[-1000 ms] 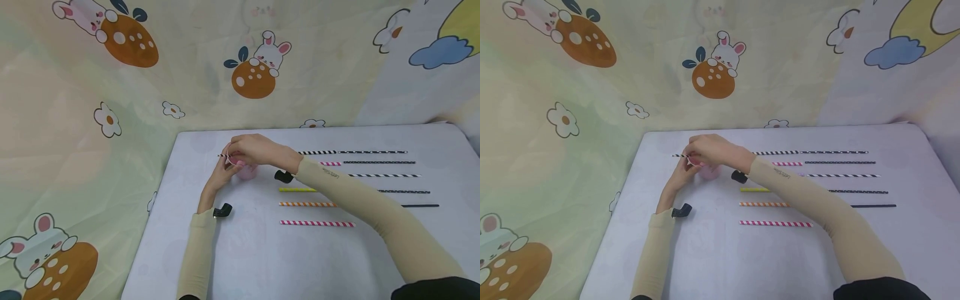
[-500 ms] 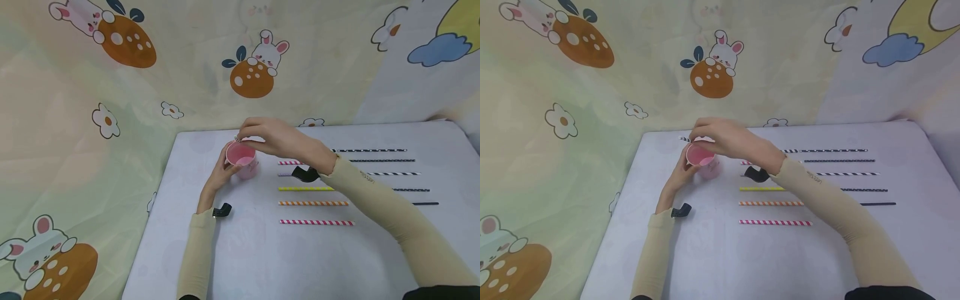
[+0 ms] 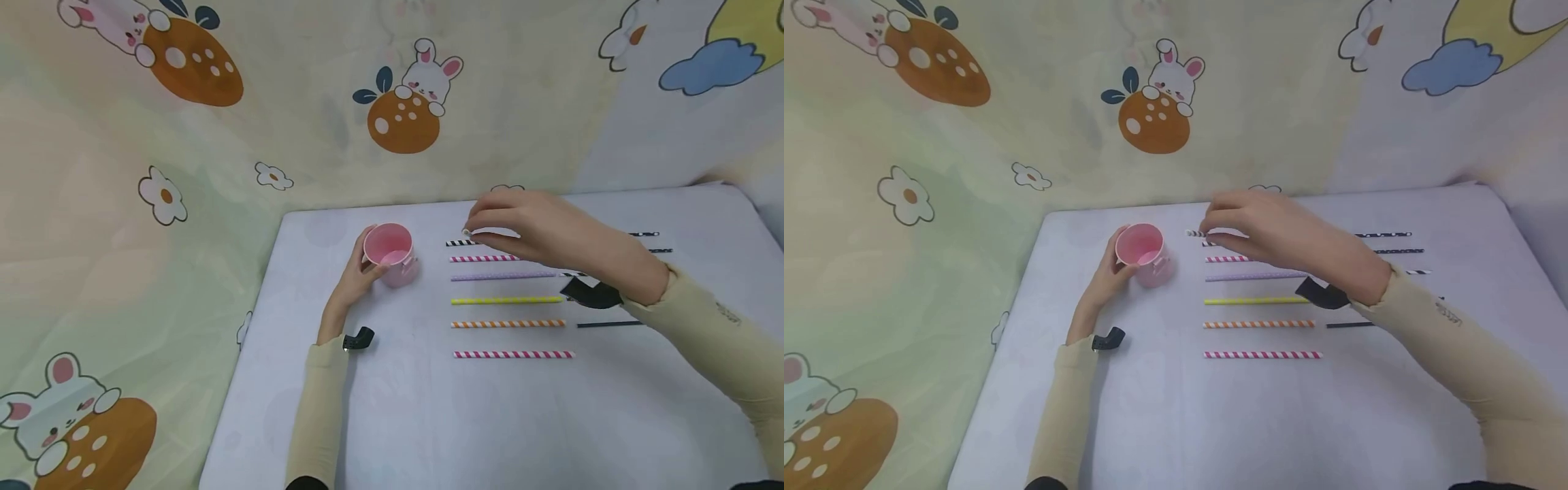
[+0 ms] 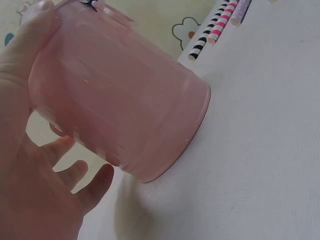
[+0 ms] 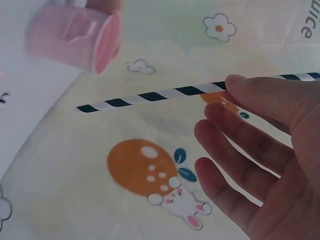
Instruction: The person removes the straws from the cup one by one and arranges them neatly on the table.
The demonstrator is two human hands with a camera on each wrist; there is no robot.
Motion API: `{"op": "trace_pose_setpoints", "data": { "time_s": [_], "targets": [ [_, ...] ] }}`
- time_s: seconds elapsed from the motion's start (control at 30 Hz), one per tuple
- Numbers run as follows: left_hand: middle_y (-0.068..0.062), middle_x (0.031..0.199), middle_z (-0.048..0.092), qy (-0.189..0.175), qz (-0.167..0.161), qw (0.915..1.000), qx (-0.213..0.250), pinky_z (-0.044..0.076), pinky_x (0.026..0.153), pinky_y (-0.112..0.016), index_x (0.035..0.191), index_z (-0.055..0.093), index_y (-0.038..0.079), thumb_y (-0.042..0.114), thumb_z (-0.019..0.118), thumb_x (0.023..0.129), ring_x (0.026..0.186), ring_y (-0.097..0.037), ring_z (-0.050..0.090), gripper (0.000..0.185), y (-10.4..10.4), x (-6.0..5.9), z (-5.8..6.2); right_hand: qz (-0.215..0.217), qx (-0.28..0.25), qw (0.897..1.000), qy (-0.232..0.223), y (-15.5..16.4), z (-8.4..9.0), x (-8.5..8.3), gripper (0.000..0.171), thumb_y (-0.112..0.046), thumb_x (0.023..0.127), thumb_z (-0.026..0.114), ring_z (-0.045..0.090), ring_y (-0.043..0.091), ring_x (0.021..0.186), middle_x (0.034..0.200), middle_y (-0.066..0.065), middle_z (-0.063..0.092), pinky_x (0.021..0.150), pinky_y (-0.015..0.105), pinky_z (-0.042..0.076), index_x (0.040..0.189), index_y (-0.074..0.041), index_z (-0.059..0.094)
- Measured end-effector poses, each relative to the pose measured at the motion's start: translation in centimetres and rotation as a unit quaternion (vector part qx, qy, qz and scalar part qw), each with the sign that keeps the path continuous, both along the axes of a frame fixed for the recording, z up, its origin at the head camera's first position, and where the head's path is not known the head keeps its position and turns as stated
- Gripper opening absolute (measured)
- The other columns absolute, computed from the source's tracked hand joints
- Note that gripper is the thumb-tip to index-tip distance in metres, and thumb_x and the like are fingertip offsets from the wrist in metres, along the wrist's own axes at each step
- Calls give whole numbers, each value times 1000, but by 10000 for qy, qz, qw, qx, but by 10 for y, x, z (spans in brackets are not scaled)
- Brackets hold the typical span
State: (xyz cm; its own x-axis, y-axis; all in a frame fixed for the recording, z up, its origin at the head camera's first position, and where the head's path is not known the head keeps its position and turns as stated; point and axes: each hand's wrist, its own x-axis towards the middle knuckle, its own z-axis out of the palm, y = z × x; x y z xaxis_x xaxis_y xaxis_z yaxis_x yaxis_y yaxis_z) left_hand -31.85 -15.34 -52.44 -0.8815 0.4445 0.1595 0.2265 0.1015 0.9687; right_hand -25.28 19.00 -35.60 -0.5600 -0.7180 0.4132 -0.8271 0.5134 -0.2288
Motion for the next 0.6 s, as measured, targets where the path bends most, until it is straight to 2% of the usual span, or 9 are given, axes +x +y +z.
{"op": "trace_pose_setpoints", "data": {
  "time_s": [0.23,0.47,0.53,0.6],
  "targets": [
    [-27,158,28,64,-45,10000,19,26,117,-69,159,17,3,17,73,91,145,-52,27,89,1,1,2,-256,387,9984,326,30,-10,20,35,-2,74,85,65,14,90,103,-4,69,72,34,58,104,-17,75],
    [-23,159,29,22,-25,10000,60,25,118,-69,159,18,5,28,76,90,146,-49,27,94,1,0,2,-718,718,9937,467,51,-13,41,37,-5,69,88,67,13,87,99,-7,71,71,34,59,99,-20,75],
    [-24,159,28,52,-41,9999,76,24,117,-69,159,17,4,26,76,90,146,-50,26,93,2,0,2,-782,735,9930,496,58,-16,46,36,-6,67,89,67,13,85,98,-7,71,69,35,58,97,-20,75],
    [-25,158,28,74,-47,9999,57,24,117,-69,159,18,4,21,74,91,146,-50,26,90,2,0,3,-781,689,9930,565,67,-21,51,16,-24,84,82,67,14,84,97,-7,71,68,36,58,97,-20,75]
  ]
}}
